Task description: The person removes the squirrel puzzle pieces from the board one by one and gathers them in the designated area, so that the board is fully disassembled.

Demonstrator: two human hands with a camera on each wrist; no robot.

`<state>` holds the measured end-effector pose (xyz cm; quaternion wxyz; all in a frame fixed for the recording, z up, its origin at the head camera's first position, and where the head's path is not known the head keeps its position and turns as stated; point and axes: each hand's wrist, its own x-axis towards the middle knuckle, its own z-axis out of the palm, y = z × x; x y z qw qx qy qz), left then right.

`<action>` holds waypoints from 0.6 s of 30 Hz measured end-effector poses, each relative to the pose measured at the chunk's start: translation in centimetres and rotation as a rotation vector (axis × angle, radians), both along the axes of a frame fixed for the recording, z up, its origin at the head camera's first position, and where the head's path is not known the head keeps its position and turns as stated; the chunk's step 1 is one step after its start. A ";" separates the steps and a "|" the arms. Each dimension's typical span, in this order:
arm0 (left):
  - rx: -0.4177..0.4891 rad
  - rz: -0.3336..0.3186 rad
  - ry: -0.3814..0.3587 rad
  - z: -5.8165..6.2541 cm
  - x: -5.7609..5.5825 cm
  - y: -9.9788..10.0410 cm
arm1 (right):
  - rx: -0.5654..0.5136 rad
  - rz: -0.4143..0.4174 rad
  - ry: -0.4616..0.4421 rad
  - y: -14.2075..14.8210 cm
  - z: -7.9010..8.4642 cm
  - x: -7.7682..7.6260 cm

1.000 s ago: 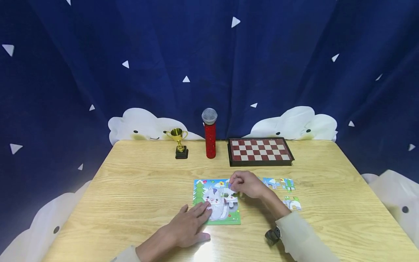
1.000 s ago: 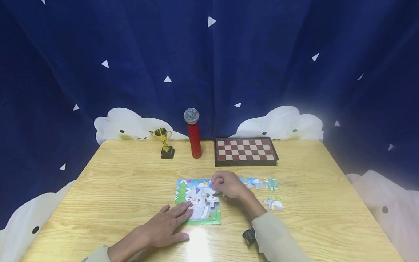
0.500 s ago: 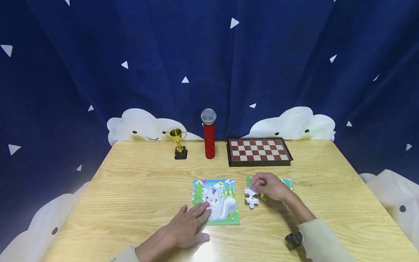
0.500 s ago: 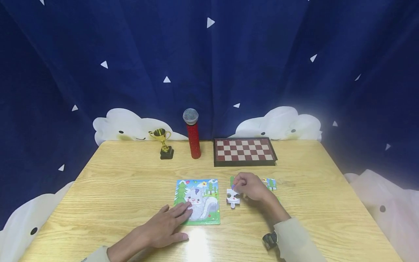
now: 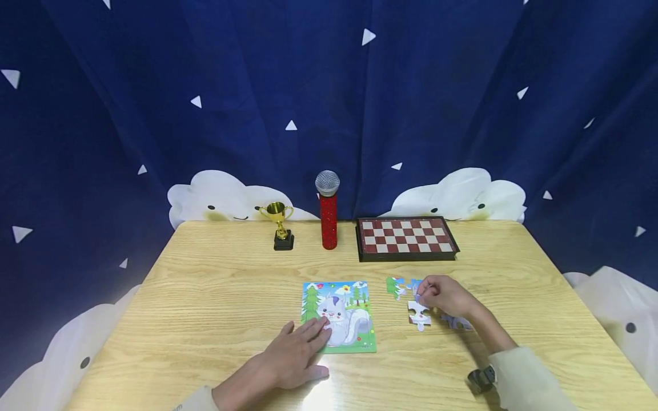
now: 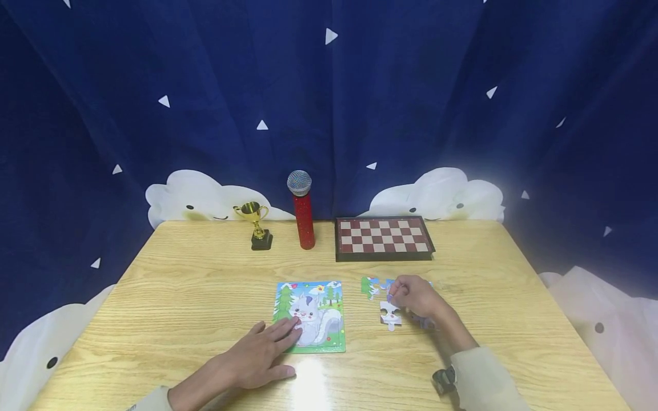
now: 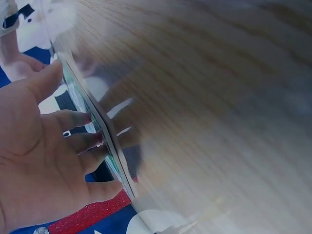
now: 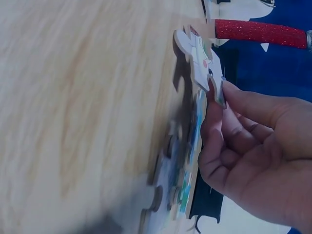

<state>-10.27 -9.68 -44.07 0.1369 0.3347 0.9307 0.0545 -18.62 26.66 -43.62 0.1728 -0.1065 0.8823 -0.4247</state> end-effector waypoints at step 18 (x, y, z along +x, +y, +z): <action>-0.005 -0.003 -0.001 0.1 0.0 0.0 | 0.166 -0.140 0.041 0.7 -1.3 0.5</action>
